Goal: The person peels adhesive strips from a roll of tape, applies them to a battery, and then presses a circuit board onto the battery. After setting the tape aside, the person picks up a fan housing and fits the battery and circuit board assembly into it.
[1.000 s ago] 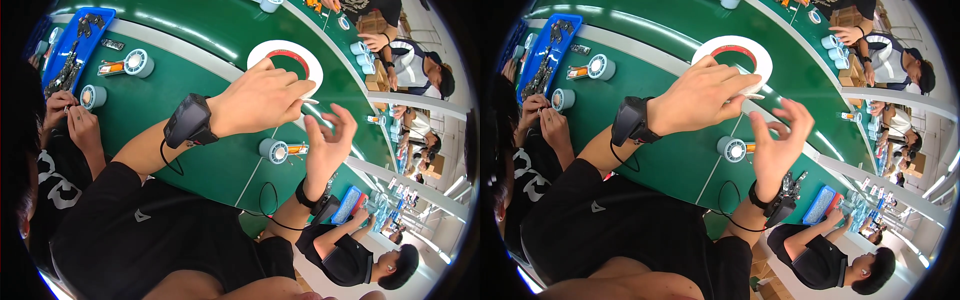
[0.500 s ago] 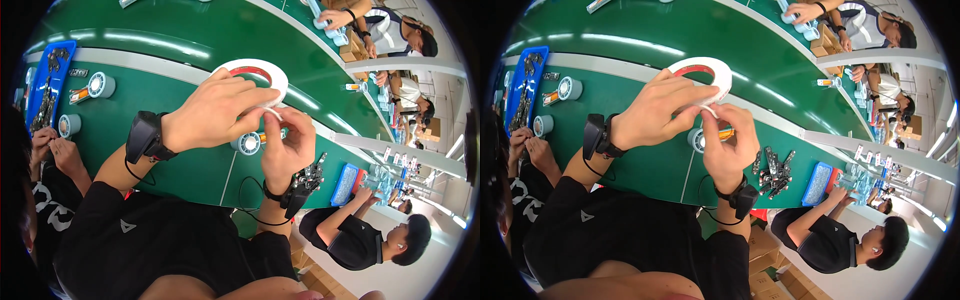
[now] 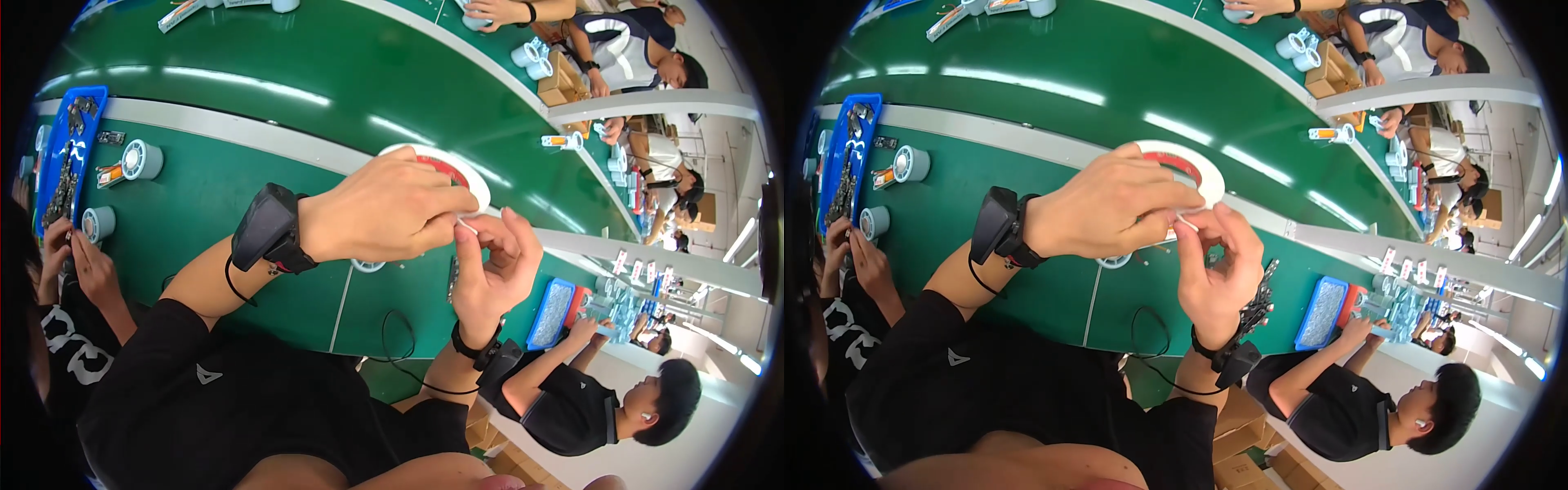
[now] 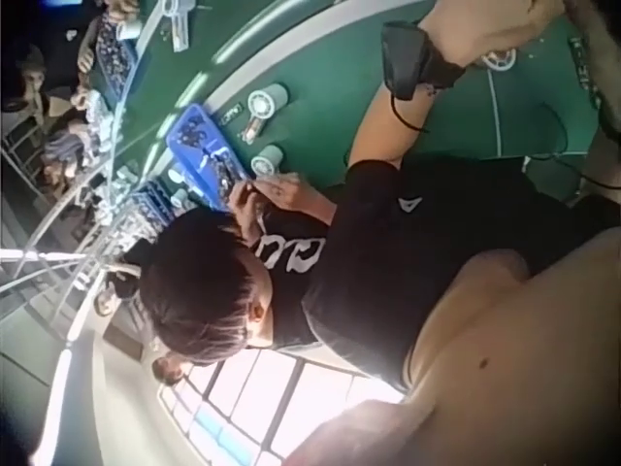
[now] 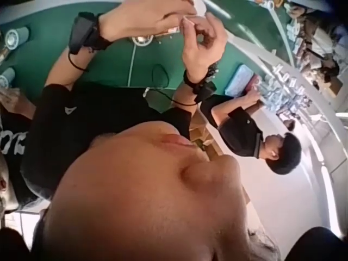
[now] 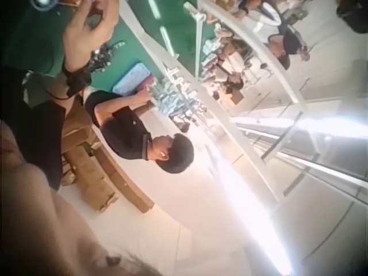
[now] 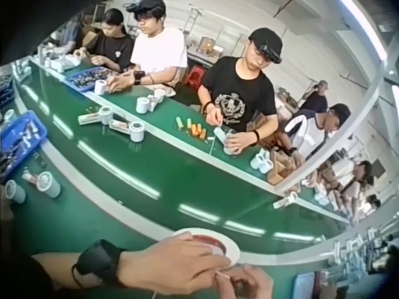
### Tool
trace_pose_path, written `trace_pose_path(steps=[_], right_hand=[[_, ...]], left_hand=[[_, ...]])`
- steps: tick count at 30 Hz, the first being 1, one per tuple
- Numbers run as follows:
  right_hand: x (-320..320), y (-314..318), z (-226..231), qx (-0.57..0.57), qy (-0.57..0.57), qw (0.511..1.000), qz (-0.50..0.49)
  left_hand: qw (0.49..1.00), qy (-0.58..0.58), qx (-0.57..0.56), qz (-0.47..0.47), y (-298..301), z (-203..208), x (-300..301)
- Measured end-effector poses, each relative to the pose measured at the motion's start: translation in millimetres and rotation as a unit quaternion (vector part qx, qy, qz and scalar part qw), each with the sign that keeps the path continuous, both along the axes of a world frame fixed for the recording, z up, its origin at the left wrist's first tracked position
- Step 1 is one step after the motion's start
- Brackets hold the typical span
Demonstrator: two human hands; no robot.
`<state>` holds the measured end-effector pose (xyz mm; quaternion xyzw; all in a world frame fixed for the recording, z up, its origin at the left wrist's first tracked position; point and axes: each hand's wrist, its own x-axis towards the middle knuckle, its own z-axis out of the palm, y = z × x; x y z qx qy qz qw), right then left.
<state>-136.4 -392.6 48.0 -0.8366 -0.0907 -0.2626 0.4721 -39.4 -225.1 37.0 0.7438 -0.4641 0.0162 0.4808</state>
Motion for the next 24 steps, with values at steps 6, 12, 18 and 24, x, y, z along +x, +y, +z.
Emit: trace_pose_path(steps=[6,12,18,24], right_hand=[[1.6,-18.4,8.0,-0.064,-0.02,0.998,-0.001],[19.9,-40.3,26.3,0.226,-0.075,0.97,-0.05],[79.5,-123.0,-52.0,0.29,0.139,0.928,-0.188],[117.6,-158.2,-92.1,0.241,0.208,0.926,-0.204]], left_hand=[[0.983,0.158,-0.052,-0.075,-15.5,-14.0,19.7],[0.948,0.29,-0.12,0.044,-15.9,-32.3,51.6],[0.942,0.297,-0.154,0.03,-38.5,-23.0,49.3],[0.945,0.294,-0.135,0.053,-43.4,-44.1,58.1]])
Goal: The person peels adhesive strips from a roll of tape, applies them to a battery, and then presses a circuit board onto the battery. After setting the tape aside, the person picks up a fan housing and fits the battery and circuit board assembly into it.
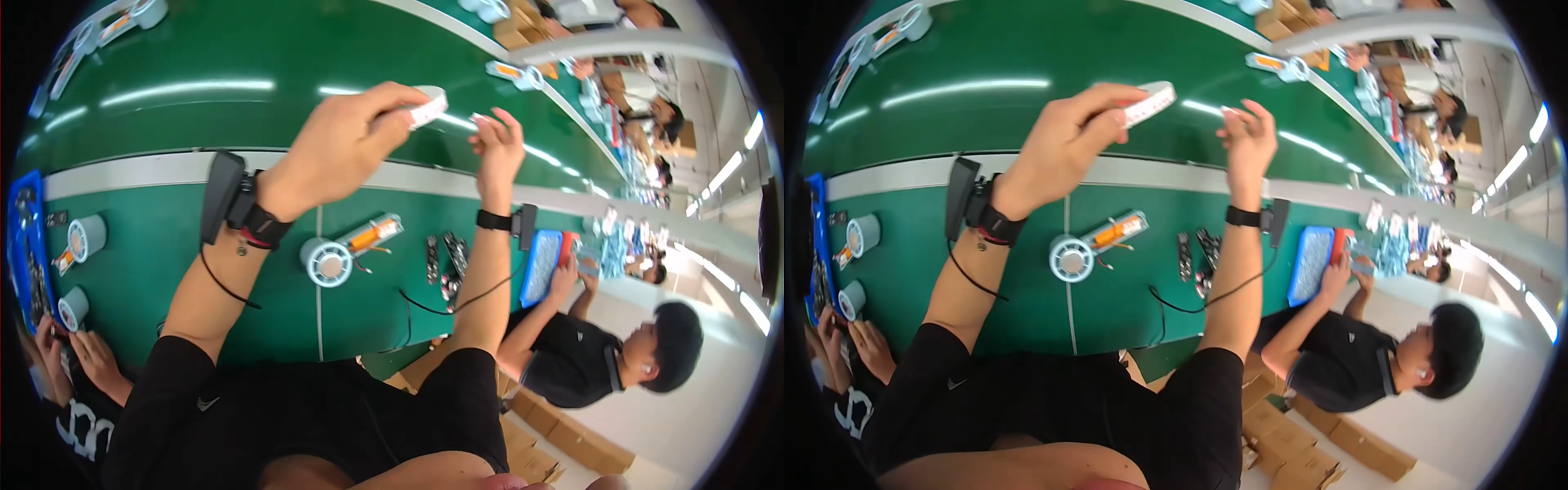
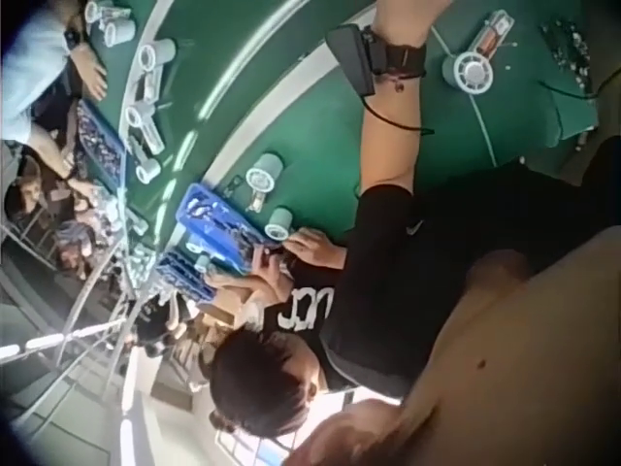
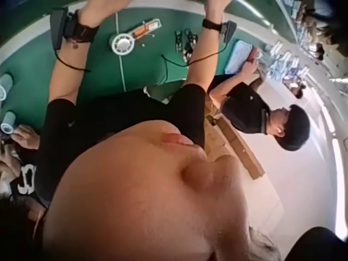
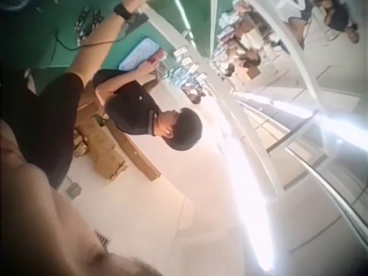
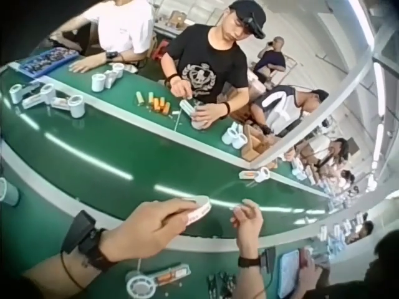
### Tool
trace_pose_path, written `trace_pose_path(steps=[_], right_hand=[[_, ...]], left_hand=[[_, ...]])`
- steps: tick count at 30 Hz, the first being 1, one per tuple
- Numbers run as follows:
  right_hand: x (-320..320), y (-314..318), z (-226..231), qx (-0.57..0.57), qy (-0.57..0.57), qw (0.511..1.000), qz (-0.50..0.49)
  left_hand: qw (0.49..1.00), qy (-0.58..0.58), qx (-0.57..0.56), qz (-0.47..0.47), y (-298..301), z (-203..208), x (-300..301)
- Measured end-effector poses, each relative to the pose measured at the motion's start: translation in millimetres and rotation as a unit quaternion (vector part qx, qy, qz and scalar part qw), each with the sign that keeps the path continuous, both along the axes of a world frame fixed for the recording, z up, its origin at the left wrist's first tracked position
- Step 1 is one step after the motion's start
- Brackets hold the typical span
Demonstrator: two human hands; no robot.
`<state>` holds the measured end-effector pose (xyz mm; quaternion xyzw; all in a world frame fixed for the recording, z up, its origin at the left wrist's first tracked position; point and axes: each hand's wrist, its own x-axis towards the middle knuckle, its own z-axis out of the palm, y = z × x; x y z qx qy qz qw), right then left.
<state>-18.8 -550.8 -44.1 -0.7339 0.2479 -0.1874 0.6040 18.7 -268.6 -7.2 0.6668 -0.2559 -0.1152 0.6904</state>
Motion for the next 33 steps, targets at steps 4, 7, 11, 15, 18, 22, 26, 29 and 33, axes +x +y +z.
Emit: trace_pose_path(steps=[4,7,11,15,18,22,26,29,33], right_hand=[[32.1,-44.4,-14.6,-0.058,0.0,0.998,0.001],[70.4,-67.6,-20.3,-0.094,0.006,0.995,0.012],[126.4,-85.4,-16.6,-0.161,-0.011,0.987,0.011],[168.1,-105.9,-13.2,-0.186,0.028,0.982,-0.024],[181.7,-113.3,-20.2,-0.187,0.08,0.978,-0.038],[182.4,-120.3,-31.9,-0.163,0.116,0.979,-0.045],[187.2,-118.0,-36.8,-0.149,0.104,0.983,-0.03],[190.2,-102.8,-36.5,-0.138,0.103,0.985,-0.016],[194.1,-90.9,-33.7,-0.168,0.113,0.979,-0.013]], left_hand=[[1.0,0.008,0.0,0.012,2.4,-3.9,13.4],[0.999,0.029,0.019,0.005,6.7,1.4,14.4],[0.999,0.027,0.047,-0.006,12.8,5.5,16.3],[0.998,-0.047,0.019,0.021,6.8,-4.1,15.1],[0.997,-0.062,0.005,0.034,5.7,-7.9,14.8],[0.999,-0.037,0.007,0.038,11.2,1.5,15.4],[0.998,-0.04,-0.005,0.042,10.7,-0.1,16.0],[0.999,-0.038,0.007,0.021,11.3,-1.2,15.6],[0.998,-0.055,0.016,0.011,11.2,-1.0,15.0]])
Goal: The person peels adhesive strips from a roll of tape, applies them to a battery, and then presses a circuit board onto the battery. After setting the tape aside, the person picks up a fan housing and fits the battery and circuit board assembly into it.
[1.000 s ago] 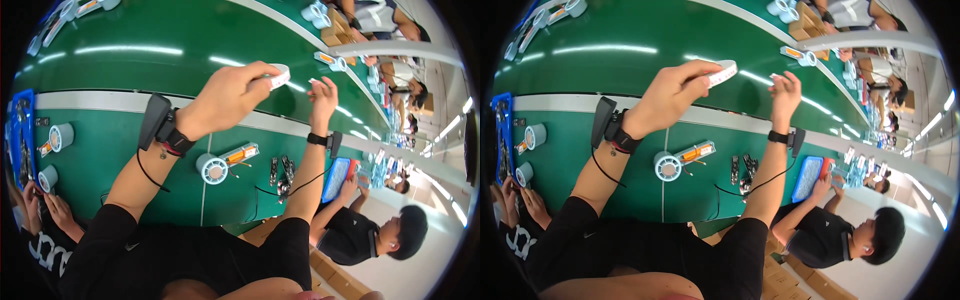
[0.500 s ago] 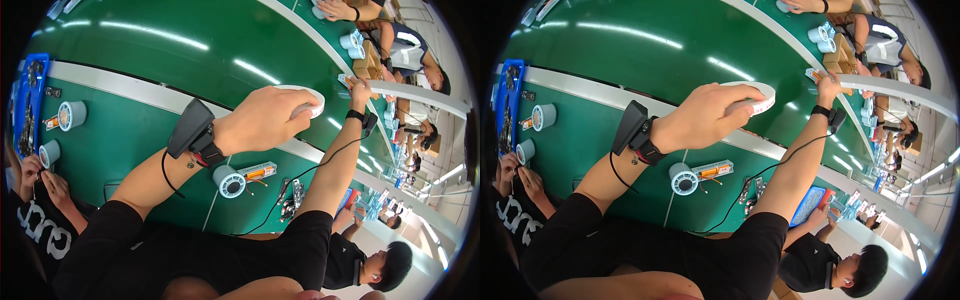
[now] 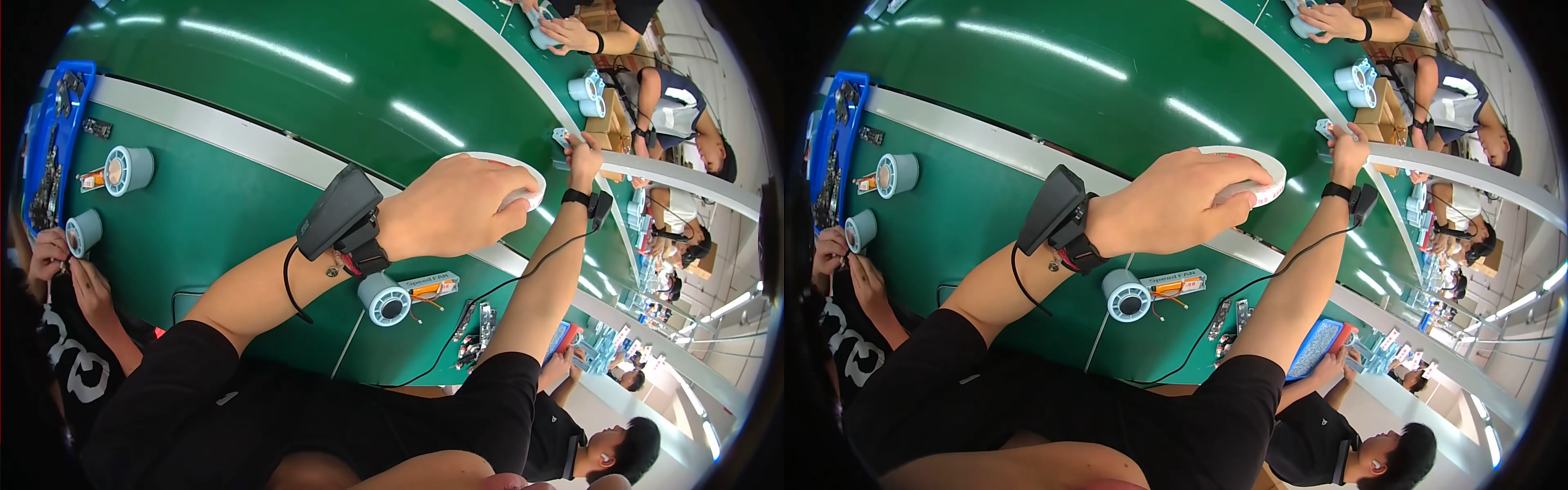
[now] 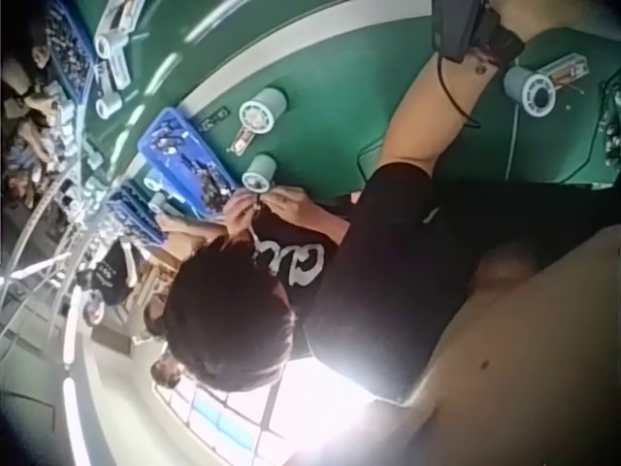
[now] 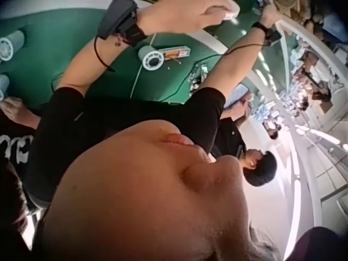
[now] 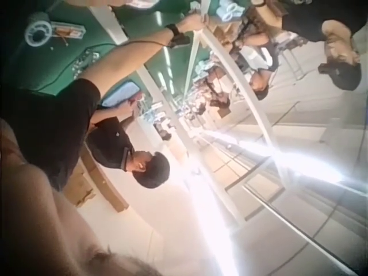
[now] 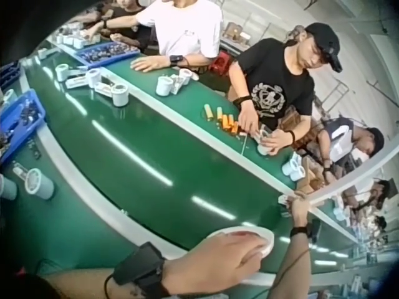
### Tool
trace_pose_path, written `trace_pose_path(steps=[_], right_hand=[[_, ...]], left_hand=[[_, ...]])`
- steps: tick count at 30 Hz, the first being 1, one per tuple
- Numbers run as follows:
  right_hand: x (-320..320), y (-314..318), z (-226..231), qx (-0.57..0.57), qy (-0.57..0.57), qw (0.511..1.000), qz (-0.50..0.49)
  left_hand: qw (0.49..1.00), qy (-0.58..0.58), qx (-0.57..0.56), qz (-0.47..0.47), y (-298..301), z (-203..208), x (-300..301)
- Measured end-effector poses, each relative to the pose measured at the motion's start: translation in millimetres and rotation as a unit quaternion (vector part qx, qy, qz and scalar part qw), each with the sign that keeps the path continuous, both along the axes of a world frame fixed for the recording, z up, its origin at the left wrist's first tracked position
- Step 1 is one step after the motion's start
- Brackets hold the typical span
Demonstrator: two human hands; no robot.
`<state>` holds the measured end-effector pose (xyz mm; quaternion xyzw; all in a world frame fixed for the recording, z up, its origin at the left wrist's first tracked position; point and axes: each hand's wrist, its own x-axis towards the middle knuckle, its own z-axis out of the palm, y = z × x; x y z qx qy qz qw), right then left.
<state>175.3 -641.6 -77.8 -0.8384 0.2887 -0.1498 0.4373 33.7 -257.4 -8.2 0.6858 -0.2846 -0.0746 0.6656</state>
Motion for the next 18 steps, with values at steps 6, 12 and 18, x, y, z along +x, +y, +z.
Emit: trace_pose_path(steps=[6,12,18], right_hand=[[15.6,1.0,-0.1,-0.292,0.101,0.95,0.039],[25.4,11.6,10.6,-0.427,0.143,0.89,0.067],[34.1,40.6,42.9,-0.469,0.258,0.841,0.073]], left_hand=[[1.0,-0.011,0.005,0.005,-0.2,1.3,-0.7],[0.999,-0.008,-0.016,0.027,-1.1,6.1,-4.2],[0.998,-0.013,-0.032,0.052,1.7,2.7,-2.5]])
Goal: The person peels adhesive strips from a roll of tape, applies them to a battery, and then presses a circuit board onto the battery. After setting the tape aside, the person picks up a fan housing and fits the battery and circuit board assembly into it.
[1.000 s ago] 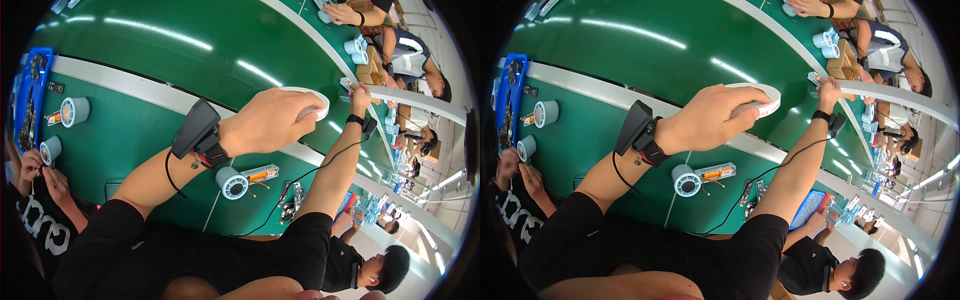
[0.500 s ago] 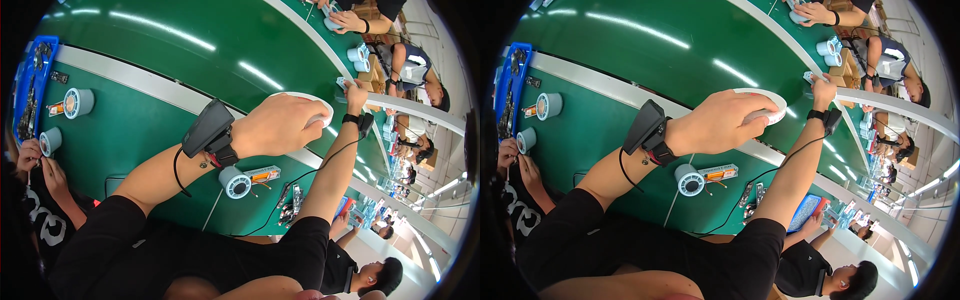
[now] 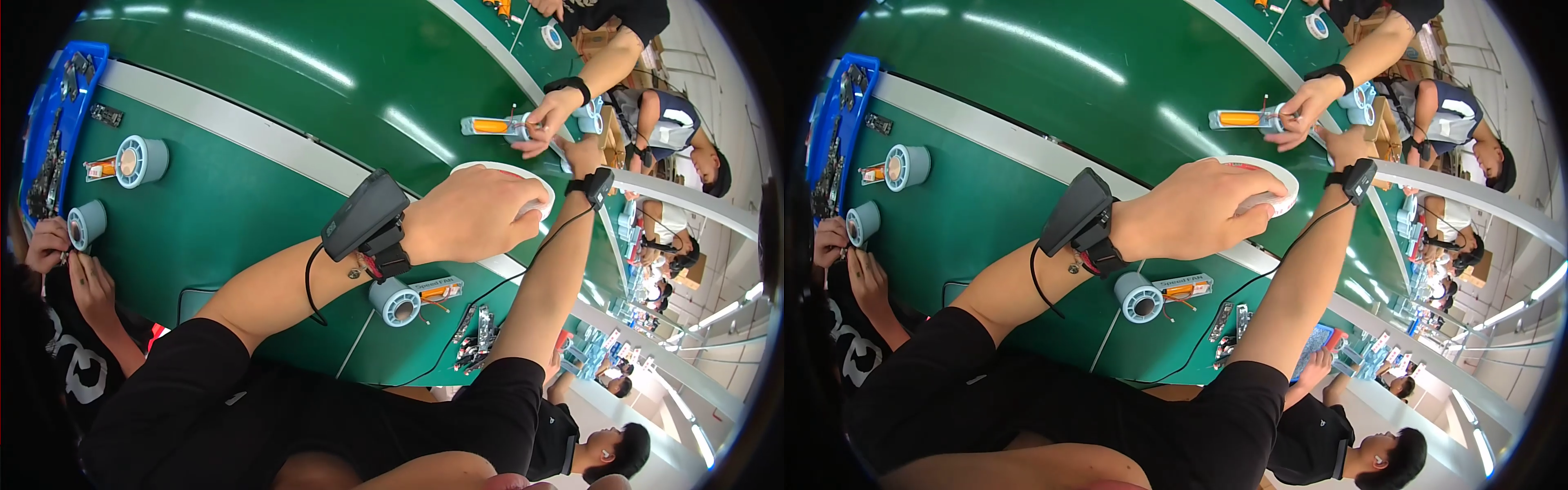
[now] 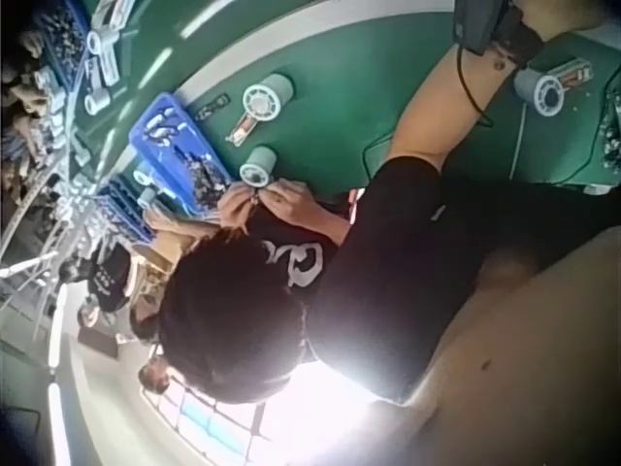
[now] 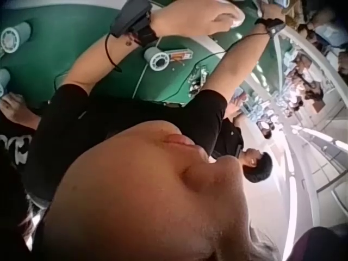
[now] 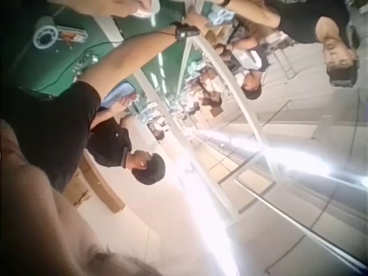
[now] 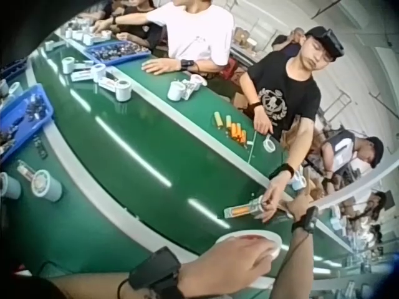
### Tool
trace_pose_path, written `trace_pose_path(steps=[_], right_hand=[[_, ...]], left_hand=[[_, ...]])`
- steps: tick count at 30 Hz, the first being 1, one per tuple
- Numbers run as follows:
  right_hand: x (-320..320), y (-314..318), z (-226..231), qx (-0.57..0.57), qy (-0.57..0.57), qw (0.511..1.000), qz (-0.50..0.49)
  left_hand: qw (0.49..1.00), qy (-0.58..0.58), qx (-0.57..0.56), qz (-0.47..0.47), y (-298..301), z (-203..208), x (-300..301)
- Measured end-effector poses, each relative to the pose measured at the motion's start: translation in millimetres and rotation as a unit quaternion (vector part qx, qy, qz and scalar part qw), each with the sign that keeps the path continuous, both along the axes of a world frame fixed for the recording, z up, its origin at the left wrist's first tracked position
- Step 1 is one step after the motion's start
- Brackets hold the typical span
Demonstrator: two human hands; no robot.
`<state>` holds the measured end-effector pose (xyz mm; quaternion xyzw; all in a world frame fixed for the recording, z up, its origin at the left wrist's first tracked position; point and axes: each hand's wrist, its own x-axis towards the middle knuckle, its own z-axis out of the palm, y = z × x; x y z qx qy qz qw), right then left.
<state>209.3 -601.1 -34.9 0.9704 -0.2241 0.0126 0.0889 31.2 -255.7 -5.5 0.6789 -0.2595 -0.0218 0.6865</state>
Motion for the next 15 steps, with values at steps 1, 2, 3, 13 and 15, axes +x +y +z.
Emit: trace_pose_path(steps=[1,2,3,13,15], right_hand=[[-0.4,1.9,3.8,-0.019,0.029,0.999,-0.022],[-4.1,3.2,6.0,-0.019,0.029,0.999,-0.02],[-9.7,4.0,7.8,0.057,0.028,0.997,-0.045],[-4.7,1.4,6.2,0.209,0.032,0.977,-0.032],[-6.9,15.3,7.8,0.198,0.031,0.979,-0.023]], left_hand=[[1.0,0.002,-0.004,0.001,1.8,0.3,0.2],[1.0,0.003,-0.006,0.0,2.7,0.6,1.1],[1.0,0.005,-0.009,0.0,4.0,0.4,1.9],[1.0,0.006,-0.003,-0.001,4.3,1.4,4.3],[1.0,0.0,-0.009,0.006,1.7,-0.5,3.6]])
